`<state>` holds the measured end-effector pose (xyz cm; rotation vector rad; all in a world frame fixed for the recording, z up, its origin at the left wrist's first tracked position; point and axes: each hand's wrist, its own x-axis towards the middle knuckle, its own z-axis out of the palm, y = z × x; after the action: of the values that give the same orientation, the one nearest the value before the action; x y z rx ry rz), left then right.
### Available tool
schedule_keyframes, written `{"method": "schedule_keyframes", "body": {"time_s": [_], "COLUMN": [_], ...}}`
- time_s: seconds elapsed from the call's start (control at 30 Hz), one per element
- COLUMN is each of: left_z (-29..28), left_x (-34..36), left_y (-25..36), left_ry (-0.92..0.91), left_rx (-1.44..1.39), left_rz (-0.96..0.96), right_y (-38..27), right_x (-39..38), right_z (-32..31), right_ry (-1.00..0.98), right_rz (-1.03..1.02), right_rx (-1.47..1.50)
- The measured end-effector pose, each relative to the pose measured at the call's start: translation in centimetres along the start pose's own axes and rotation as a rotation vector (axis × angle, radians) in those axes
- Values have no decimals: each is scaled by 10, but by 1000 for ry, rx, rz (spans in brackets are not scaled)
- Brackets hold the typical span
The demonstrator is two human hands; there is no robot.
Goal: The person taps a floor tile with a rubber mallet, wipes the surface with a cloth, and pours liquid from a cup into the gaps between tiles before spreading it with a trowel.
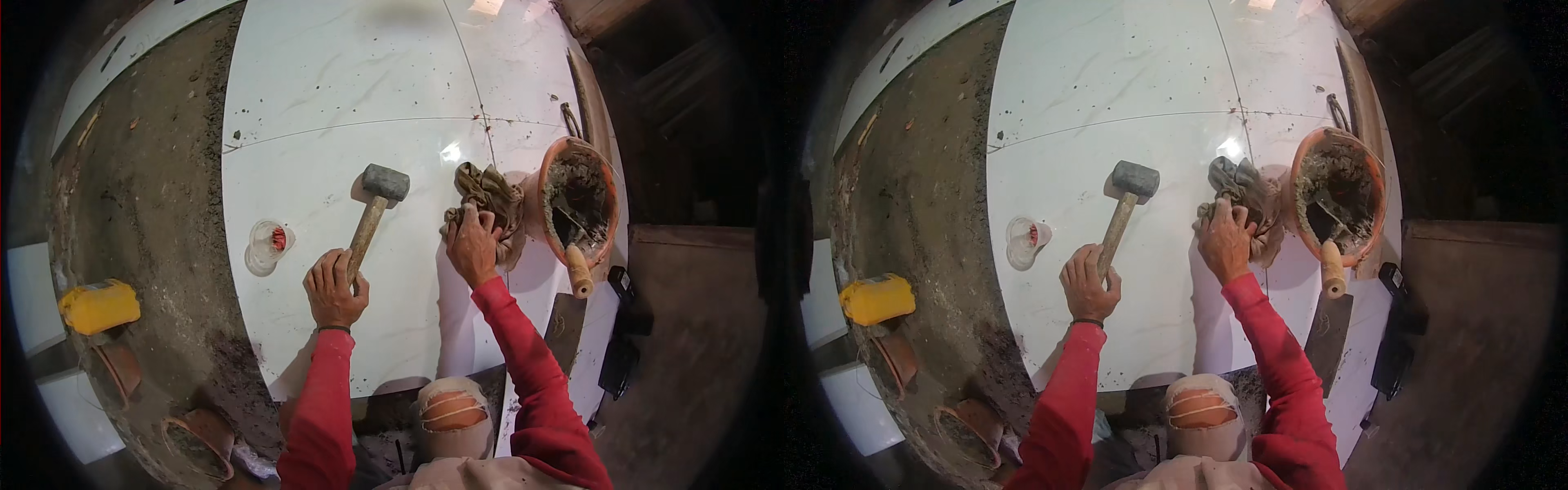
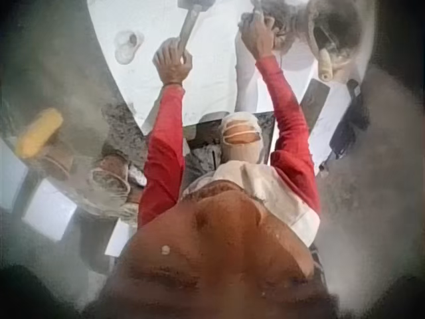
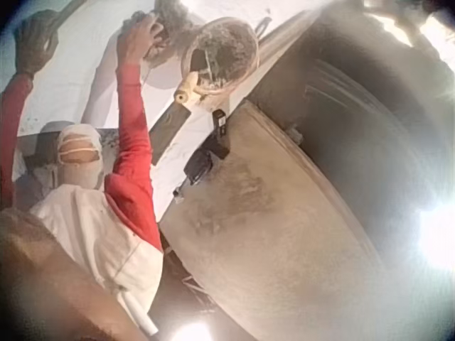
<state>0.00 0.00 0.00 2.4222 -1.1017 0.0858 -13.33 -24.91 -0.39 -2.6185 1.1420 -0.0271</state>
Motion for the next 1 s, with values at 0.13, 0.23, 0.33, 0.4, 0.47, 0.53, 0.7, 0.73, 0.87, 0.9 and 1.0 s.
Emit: {"method": "schedule_keyframes", "body": {"time_s": [0.13,0.23,0.33,0.4,0.47,0.53,0.7,0.73,0.87,0.9,1.0], "left_z": [-1,3,-5,-5,-3,-1,3,4,3,5,6], "left_x": [5,6,5,4,7,10,2,1,1,1,3], "left_y": [3,11,-3,1,5,13,3,4,5,8,9], "left_ry": [22,24,21,11,2,4,-21,-3,-5,-20,31], "left_rx": [5,-16,13,6,14,-2,-2,13,38,34,54], "left_rz": [0,0,-4,-6,-8,-1,-1,-4,-3,8,22], "right_y": [12,20,-1,2,9,22,2,4,24,29,42], "right_x": [66,121,84,69,71,97,125,121,34,7,-64], "right_z": [-3,1,14,8,2,-4,-18,-16,-4,-4,1], "right_ry": [323,493,415,377,294,370,229,267,300,293,158], "right_rz": [-20,116,-3,-112,-10,46,152,107,34,52,116], "right_rx": [-173,-311,-207,-124,-97,-172,-235,-185,-111,-112,-94]}}
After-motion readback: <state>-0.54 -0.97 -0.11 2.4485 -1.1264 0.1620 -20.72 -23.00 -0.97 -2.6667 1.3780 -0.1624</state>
